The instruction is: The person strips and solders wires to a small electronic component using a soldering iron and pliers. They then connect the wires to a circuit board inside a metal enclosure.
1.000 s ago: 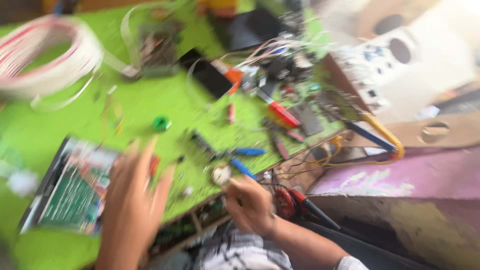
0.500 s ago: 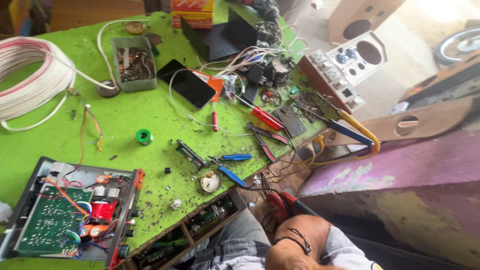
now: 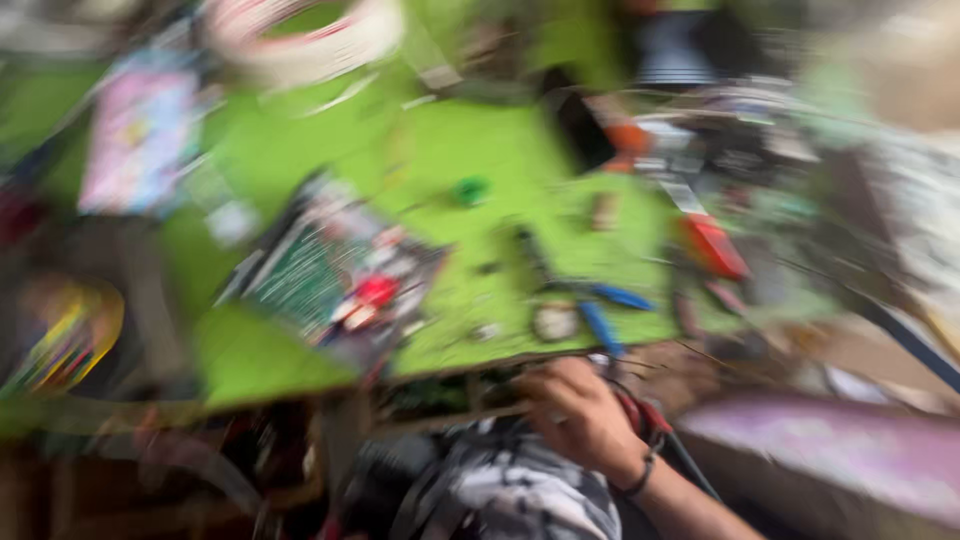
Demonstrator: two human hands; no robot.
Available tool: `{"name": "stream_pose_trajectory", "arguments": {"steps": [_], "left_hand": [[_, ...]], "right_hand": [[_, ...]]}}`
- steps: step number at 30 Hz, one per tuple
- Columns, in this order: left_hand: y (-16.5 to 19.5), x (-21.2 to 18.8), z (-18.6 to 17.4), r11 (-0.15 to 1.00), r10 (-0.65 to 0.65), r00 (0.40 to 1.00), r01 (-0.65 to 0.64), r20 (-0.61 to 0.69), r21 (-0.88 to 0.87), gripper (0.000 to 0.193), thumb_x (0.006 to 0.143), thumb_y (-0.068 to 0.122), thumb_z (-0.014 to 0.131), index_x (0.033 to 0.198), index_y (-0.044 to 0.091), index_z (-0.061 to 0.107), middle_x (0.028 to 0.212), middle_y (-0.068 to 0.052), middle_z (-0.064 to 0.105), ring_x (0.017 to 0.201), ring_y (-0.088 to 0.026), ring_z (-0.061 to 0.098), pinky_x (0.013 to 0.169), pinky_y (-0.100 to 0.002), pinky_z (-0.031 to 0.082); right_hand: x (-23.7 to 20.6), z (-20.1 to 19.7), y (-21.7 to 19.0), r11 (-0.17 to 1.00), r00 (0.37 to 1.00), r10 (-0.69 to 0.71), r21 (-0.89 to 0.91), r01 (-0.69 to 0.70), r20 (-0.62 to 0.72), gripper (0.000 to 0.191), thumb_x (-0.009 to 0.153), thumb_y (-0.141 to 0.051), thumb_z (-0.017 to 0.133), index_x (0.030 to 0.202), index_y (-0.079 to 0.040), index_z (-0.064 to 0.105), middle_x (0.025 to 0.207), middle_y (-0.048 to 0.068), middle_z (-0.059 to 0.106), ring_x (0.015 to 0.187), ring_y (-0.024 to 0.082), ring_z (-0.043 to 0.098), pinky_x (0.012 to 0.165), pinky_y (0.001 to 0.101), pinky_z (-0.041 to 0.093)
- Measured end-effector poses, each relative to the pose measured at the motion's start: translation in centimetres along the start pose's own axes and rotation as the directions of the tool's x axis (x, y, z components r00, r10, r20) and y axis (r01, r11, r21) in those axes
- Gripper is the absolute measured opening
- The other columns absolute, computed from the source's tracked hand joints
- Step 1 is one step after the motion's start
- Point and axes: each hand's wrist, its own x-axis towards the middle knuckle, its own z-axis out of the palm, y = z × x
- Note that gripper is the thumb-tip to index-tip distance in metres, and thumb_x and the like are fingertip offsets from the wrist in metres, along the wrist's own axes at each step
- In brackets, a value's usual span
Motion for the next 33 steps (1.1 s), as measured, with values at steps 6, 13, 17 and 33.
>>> {"name": "stream_pose_trajectory", "arguments": {"steps": [6,13,17,33], "left_hand": [[-3.2,-3.7,0.6,0.999,0.032,0.999,-0.032,-0.039,-0.009,0.058,0.088,0.037,0.085,0.058,0.004,0.049,0.050,-0.009,0.033,0.045,-0.024,0.031,0.052,-0.043,0.030],[-3.3,-5.3,0.1,0.994,0.108,0.972,-0.098,-0.210,0.057,0.050,0.076,0.038,0.091,0.062,0.001,0.060,0.055,-0.015,0.052,0.049,-0.029,0.052,0.054,-0.047,0.040],[-1.7,-5.0,-0.3,0.996,0.033,0.958,-0.008,-0.285,0.089,0.035,0.068,0.036,0.093,0.069,0.008,0.073,0.064,-0.013,0.067,0.062,-0.028,0.065,0.060,-0.044,0.048],[2.4,0.0,-6.2,0.826,-0.235,-0.131,-0.549,-0.963,-0.127,0.051,0.104,0.026,0.068,0.139,-0.001,0.042,0.114,-0.014,0.054,0.105,-0.027,0.058,0.090,-0.040,0.049]], "right_hand": [[-0.8,5.3,2.0,0.967,0.983,0.129,-0.201,-0.154,-0.128,0.027,0.091,-0.011,0.071,0.117,-0.006,0.070,0.119,0.014,0.069,0.111,0.036,0.062,0.097,0.0447,0.050],[3.6,6.0,4.1,0.976,0.996,-0.072,-0.212,0.058,-0.058,0.022,0.101,-0.015,0.073,0.120,-0.005,0.069,0.119,0.011,0.069,0.110,0.030,0.064,0.102,0.0410,0.048],[2.4,5.9,4.1,0.970,0.993,-0.020,-0.242,-0.009,-0.116,0.017,0.097,-0.009,0.072,0.113,-0.007,0.070,0.119,0.011,0.070,0.105,0.031,0.064,0.096,0.0402,0.049],[2.9,7.1,3.4,0.930,0.963,-0.180,-0.353,0.099,-0.203,0.009,0.096,-0.005,0.072,0.104,-0.005,0.069,0.110,0.010,0.071,0.101,0.029,0.068,0.092,0.0421,0.053]]}}
